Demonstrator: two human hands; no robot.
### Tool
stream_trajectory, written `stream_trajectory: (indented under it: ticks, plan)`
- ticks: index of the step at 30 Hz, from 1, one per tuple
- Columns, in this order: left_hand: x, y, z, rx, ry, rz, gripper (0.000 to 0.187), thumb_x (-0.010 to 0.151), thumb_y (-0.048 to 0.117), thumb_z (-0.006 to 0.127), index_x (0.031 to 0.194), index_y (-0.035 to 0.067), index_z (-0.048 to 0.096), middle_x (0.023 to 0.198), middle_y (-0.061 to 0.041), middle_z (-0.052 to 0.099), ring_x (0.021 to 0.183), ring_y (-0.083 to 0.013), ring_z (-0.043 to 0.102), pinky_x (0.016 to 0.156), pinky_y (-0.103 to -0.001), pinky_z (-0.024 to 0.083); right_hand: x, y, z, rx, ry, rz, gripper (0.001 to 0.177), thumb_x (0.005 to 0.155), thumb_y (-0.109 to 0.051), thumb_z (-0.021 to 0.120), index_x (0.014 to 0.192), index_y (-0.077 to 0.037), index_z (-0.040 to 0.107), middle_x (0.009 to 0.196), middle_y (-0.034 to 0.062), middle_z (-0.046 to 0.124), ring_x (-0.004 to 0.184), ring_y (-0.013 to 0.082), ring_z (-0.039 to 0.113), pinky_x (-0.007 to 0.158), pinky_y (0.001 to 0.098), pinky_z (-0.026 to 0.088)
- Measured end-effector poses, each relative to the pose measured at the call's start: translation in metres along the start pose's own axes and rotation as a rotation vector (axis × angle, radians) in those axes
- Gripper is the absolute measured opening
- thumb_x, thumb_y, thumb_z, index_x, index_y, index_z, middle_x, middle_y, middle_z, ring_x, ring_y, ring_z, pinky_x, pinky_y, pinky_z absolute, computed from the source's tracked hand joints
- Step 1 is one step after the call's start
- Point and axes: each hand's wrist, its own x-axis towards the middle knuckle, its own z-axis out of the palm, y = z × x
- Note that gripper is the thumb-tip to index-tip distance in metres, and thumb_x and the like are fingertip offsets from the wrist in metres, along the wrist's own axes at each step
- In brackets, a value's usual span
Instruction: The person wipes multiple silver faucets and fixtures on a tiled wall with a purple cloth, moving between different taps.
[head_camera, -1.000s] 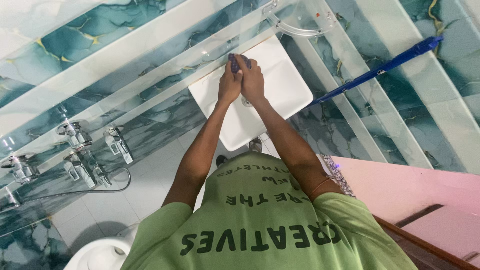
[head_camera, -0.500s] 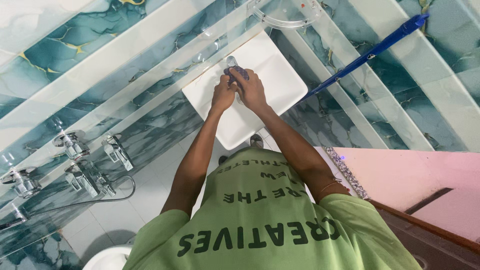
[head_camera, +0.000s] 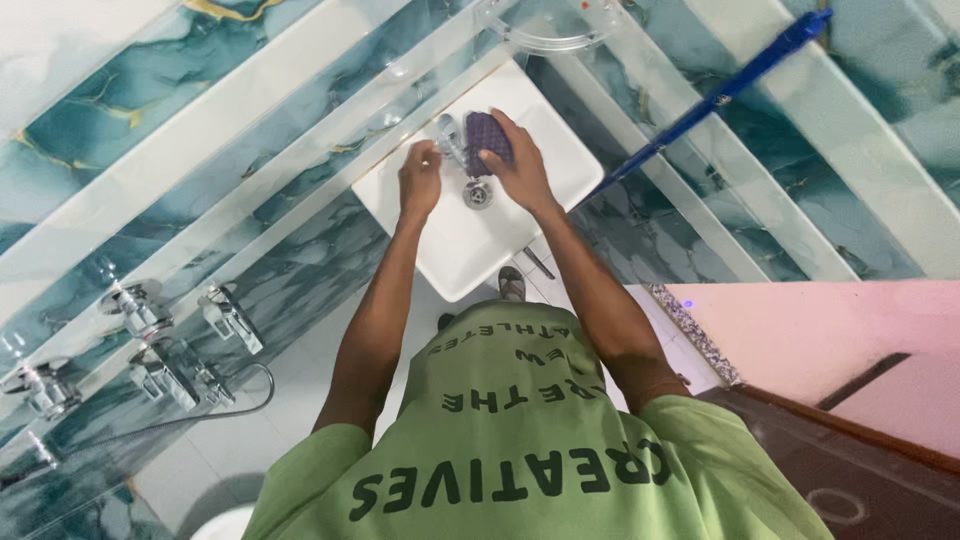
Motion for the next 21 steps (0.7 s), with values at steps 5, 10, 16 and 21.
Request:
stream_trajectory:
  ticks: [5, 10, 16, 21]
  plan:
    - [0.019, 0.030, -0.007, -0.041, 0.052, -0.021, 0.055, 0.105, 0.041, 0.054, 0.145, 0.003, 0.050, 0.140, -0.022, 0.059, 0.127, -0.0351, 0.060, 0.106, -0.042, 0.046, 0.060, 0.017, 0.048, -0.171, -0.088, -0.070, 0.065, 0.095, -0.044, 0.075, 0.150, -0.019, 0.050, 0.134, 0.0158, 0.063, 0.123, 0.0374, 0.062, 0.106, 0.0471, 0.049]
    - [0.018, 0.046, -0.008, -0.014, -0.105, -0.068, 0.068, 0.103, 0.050, 0.048, 0.152, 0.003, 0.043, 0.148, -0.023, 0.053, 0.136, -0.0363, 0.053, 0.112, -0.043, 0.042, 0.086, 0.019, 0.102, -0.614, -0.303, 0.226, 0.065, 0.084, -0.049, 0.071, 0.143, -0.037, 0.046, 0.138, 0.0162, 0.050, 0.117, 0.0459, 0.056, 0.089, 0.0625, 0.048]
    - [0.018, 0.018, 0.003, -0.042, -0.215, -0.250, 0.074, 0.103, 0.058, 0.039, 0.154, 0.004, 0.037, 0.152, -0.022, 0.047, 0.140, -0.0356, 0.046, 0.115, -0.042, 0.036, 0.070, 0.017, 0.101, -0.659, -0.171, 0.215, 0.066, 0.090, -0.037, 0.066, 0.149, -0.024, 0.040, 0.118, 0.0225, 0.060, 0.101, 0.0426, 0.066, 0.078, 0.0541, 0.055]
    - [0.023, 0.002, 0.005, 0.030, -0.184, -0.302, 0.069, 0.107, 0.056, 0.038, 0.144, 0.000, 0.054, 0.145, -0.021, 0.058, 0.134, -0.0365, 0.054, 0.112, -0.042, 0.040, 0.072, 0.022, 0.105, -0.745, -0.148, 0.125, 0.056, 0.087, -0.036, 0.067, 0.134, -0.013, 0.047, 0.111, 0.0238, 0.062, 0.096, 0.0404, 0.066, 0.074, 0.0514, 0.055]
